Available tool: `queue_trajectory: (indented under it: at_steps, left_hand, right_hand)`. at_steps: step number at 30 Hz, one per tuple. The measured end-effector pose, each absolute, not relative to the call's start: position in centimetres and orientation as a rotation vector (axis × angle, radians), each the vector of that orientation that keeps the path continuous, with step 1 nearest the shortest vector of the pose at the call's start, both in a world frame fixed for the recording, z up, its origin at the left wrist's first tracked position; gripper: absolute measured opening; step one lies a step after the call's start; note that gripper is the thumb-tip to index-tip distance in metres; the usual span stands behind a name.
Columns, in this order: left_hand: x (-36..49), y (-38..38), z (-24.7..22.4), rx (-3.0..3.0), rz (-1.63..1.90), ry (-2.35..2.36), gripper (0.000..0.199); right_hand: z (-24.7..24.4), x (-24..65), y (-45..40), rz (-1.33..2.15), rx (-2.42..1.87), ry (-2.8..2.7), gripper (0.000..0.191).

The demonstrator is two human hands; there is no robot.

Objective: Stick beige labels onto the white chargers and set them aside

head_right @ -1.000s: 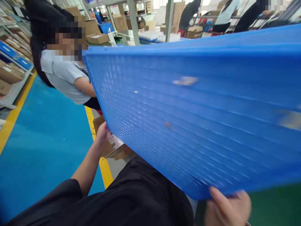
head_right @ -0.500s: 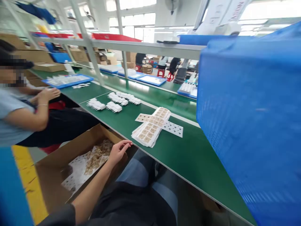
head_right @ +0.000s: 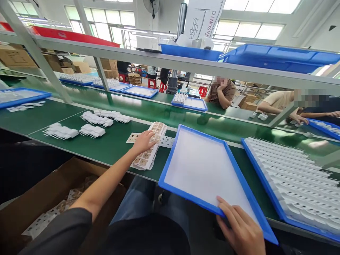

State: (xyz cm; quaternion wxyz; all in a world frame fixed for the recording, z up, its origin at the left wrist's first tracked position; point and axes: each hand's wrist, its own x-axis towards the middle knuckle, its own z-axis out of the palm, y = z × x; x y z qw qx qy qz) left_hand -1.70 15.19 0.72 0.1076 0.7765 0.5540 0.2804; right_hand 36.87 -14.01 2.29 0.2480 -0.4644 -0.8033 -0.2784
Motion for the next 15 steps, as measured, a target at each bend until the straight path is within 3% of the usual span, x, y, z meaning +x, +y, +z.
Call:
queue_trajectory:
  at_steps: [3,5,11,15]
  left_hand:
    - [0.1,18.9,0.3,2.255,0.558,1.75,0.068]
    - [0.5,20.1,-0.4,2.229,0.431,1.806,0.068]
    - [-0.5,20.4,-2.3,2.246,0.393,1.836,0.065]
    - [-1.5,22.8,-5.5,2.209,0.407,1.896,0.07]
  right_hand:
    - [-0.8,37.4,-13.8,-0.664,-1.329,-2.182,0.029]
    - [-2.6,37.5,-13.7,-0.587,-1.405,-2.167,0.033]
    - [-5.3,34.3,-13.8,-0.749,-1.762,-2.095,0.072]
    - [-4.8,33.0,-13.2,-0.847,-1.613,-2.106,0.066]
